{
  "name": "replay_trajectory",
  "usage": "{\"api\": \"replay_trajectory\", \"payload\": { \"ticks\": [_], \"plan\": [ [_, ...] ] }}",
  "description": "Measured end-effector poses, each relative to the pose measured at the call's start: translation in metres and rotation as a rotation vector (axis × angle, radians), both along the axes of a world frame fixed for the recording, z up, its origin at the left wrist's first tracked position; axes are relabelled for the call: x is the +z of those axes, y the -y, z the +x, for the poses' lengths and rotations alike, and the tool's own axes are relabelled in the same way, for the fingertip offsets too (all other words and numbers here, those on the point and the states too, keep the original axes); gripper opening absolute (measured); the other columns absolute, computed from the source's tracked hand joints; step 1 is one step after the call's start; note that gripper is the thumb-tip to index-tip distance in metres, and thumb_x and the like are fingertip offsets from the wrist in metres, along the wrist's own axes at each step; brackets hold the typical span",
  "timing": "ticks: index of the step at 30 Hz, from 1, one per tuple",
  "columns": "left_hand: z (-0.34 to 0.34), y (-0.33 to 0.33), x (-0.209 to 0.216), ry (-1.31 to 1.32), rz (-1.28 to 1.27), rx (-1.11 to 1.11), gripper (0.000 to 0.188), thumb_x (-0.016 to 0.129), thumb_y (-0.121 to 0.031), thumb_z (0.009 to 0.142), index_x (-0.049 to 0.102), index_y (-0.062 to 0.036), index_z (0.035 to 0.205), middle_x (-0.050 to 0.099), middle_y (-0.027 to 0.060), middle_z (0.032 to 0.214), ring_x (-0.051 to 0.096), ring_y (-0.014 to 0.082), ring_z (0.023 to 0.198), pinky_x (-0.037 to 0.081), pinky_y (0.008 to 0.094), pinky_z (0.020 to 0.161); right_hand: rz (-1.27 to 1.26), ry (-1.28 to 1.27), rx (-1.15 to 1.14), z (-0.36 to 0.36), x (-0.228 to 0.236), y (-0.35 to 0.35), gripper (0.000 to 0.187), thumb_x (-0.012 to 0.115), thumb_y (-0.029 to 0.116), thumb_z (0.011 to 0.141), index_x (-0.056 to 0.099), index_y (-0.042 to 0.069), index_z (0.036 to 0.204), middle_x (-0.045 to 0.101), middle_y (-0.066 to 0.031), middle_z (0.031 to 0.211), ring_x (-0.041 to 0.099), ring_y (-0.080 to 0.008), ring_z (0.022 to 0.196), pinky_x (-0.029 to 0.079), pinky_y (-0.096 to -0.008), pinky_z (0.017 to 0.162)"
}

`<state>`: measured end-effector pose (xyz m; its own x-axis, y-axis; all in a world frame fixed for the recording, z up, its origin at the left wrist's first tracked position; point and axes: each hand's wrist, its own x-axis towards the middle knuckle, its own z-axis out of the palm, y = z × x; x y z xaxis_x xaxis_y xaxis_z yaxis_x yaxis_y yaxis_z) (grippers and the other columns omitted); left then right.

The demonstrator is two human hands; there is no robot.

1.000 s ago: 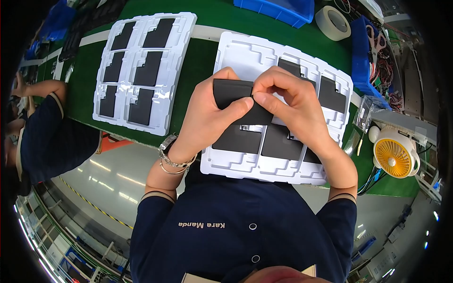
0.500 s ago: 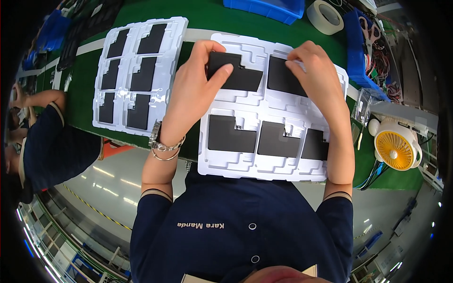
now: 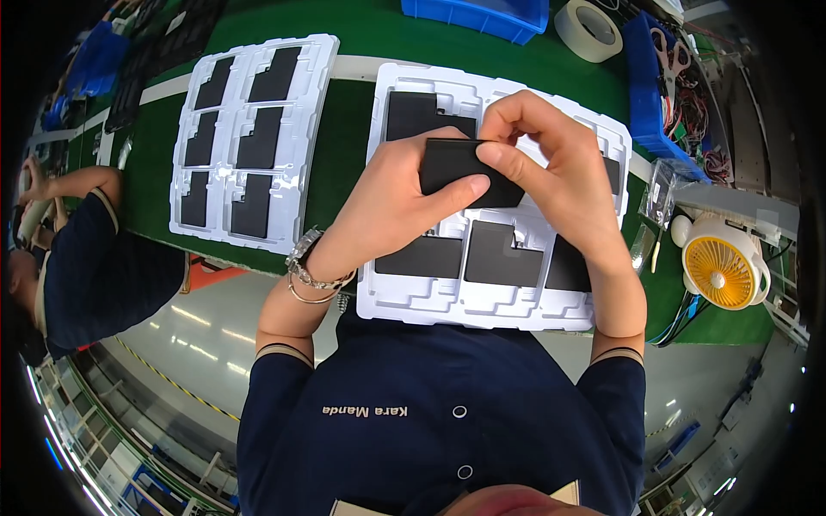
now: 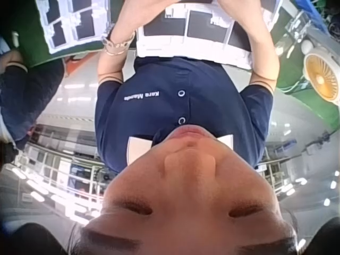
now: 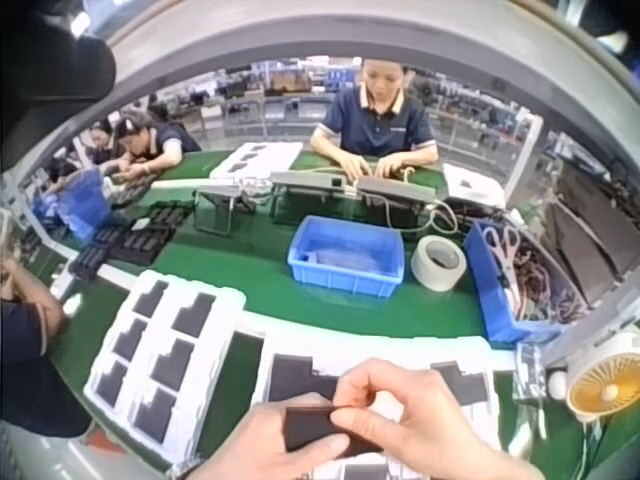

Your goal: The person assembles small rectangular electronic components by hand, placing them into white plastic trays.

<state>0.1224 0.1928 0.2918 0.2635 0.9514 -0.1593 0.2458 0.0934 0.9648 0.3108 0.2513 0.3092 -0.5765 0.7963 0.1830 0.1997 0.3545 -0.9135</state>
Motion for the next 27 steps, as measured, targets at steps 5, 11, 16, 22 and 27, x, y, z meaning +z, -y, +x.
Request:
{"api": "replay_trajectory", "payload": {
  "ticks": [5, 11, 16, 22, 27],
  "plan": [
    [-0.002, 0.004, -0.012, 0.188, 0.082, 0.202, 0.022, 0.07, -0.021, 0.085, 0.062, -0.0006, 0.091, 0.059, -0.0002, 0.073, 0.052, 0.0086, 0.067, 0.044, 0.0256, 0.062, -0.131, -0.059, -0.103, 0.001, -0.003, -0.006, 0.013, 0.067, 0.012, 0.089, 0.064, 0.0, 0.094, 0.063, -0.0018, 0.081, 0.056, -0.0121, 0.077, 0.046, -0.0271, 0.076],
    [-0.003, 0.006, -0.01, 0.219, 0.099, 0.218, 0.019, 0.069, -0.018, 0.086, 0.061, -0.0004, 0.09, 0.057, -0.0007, 0.074, 0.051, 0.0076, 0.069, 0.043, 0.0246, 0.063, -0.189, 0.02, 0.078, 0.002, -0.008, -0.006, 0.012, 0.067, 0.013, 0.088, 0.064, 0.001, 0.091, 0.063, -0.0015, 0.082, 0.053, -0.0119, 0.076, 0.045, -0.0275, 0.072],
    [-0.003, 0.005, -0.011, 0.22, 0.106, 0.209, 0.019, 0.069, -0.016, 0.085, 0.061, -0.0005, 0.09, 0.056, -0.0012, 0.073, 0.051, 0.0071, 0.068, 0.042, 0.0241, 0.062, -0.269, 0.071, 0.086, -0.002, -0.003, -0.003, 0.01, 0.064, 0.008, 0.089, 0.06, -0.001, 0.087, 0.058, -0.0003, 0.084, 0.051, -0.0105, 0.083, 0.042, -0.0266, 0.081],
    [-0.002, 0.009, -0.011, 0.189, 0.175, 0.263, 0.017, 0.069, -0.015, 0.084, 0.059, -0.0017, 0.088, 0.055, -0.0019, 0.07, 0.049, 0.0066, 0.064, 0.041, 0.0239, 0.059, -0.225, -0.083, 0.055, -0.008, -0.013, 0.001, 0.01, 0.07, 0.01, 0.087, 0.065, 0.001, 0.086, 0.062, -0.0002, 0.079, 0.053, -0.0098, 0.076, 0.043, -0.0264, 0.071],
    [-0.005, 0.007, -0.013, 0.142, 0.162, 0.265, 0.018, 0.068, -0.016, 0.085, 0.06, -0.0018, 0.09, 0.058, -0.0008, 0.074, 0.051, 0.0069, 0.067, 0.042, 0.0237, 0.061, -0.518, -0.149, 0.052, -0.009, -0.014, -0.002, 0.01, 0.07, 0.01, 0.087, 0.066, 0.002, 0.089, 0.06, 0.0013, 0.077, 0.053, -0.0065, 0.077, 0.043, -0.0227, 0.071]
  ]
}}
